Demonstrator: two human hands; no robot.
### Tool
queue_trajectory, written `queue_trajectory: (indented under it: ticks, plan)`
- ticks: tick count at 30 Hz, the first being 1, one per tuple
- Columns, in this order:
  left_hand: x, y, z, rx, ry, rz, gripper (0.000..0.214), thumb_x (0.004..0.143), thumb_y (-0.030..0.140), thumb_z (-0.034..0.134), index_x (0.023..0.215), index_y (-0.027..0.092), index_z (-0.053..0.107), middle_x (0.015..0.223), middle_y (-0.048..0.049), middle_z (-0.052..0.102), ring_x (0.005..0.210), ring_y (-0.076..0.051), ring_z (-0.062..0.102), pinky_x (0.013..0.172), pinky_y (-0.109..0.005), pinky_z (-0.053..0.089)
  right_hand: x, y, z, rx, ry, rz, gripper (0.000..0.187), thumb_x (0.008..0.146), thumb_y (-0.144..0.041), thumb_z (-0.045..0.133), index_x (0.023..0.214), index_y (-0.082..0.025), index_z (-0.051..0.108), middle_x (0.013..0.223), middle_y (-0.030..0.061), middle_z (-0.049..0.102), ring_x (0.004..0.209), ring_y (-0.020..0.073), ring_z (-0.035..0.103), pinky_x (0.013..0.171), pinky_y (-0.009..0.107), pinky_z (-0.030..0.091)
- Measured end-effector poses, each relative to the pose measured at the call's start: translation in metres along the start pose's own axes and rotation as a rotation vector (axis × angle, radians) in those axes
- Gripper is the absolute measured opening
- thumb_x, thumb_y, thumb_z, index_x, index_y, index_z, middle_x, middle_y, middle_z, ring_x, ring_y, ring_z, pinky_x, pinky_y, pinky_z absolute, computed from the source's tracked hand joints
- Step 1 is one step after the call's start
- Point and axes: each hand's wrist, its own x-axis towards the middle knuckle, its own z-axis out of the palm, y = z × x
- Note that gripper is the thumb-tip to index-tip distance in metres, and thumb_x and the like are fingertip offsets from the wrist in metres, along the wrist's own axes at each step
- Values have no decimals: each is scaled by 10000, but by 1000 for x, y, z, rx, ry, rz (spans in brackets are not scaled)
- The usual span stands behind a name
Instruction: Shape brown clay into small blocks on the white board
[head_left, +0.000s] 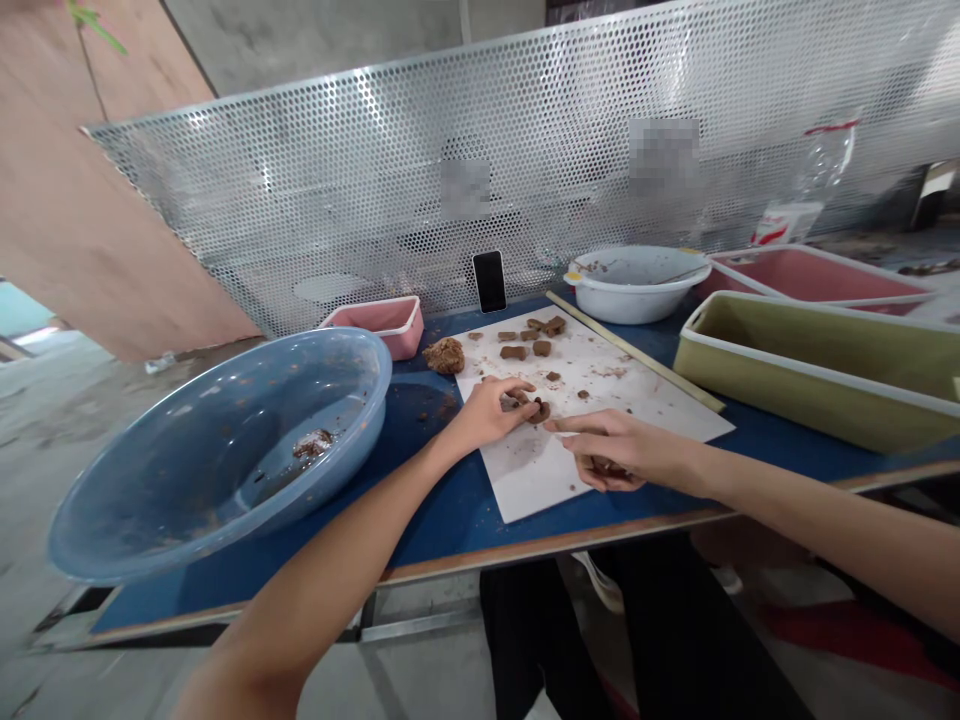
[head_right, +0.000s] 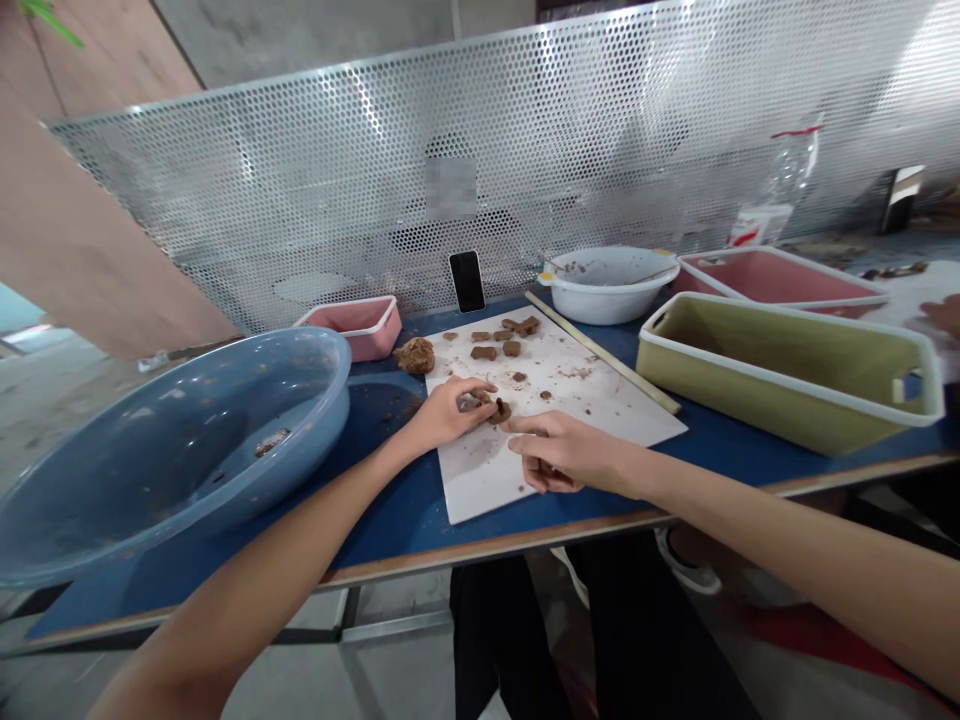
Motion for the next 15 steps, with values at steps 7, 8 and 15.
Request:
queue_trajectory:
  ticks: [7,8,15]
  plan:
    - [0,5,0,-38,-9,-40,369,921,443,801,1186,186,797,1097,-95,844,1054,-275,781,939,-373,613,2,8,-19,-876,334,-412,454,1111,-418,482,1393,-169,736,950,130,776,858,258,692,763,371,505]
    - [0,5,0,-45,-9,-47,367,918,439,802,1182,184,797,1103,-97,843,1050,-274,781,922,-365,617,5,11,-27,-1047,353,-537,431,1113,-356,475,1404,-172,734,1046,157,779,949,281,698,812,391,517]
    - [1,4,2,-104,-26,-75,373,904,430,803,1164,164,787,1080,-99,838,973,-255,777,869,-341,615,30,14,-82,-1610,138,-1068,578,1085,-66,432,1609,-265,572,1354,131,720,1211,263,669,1004,427,532]
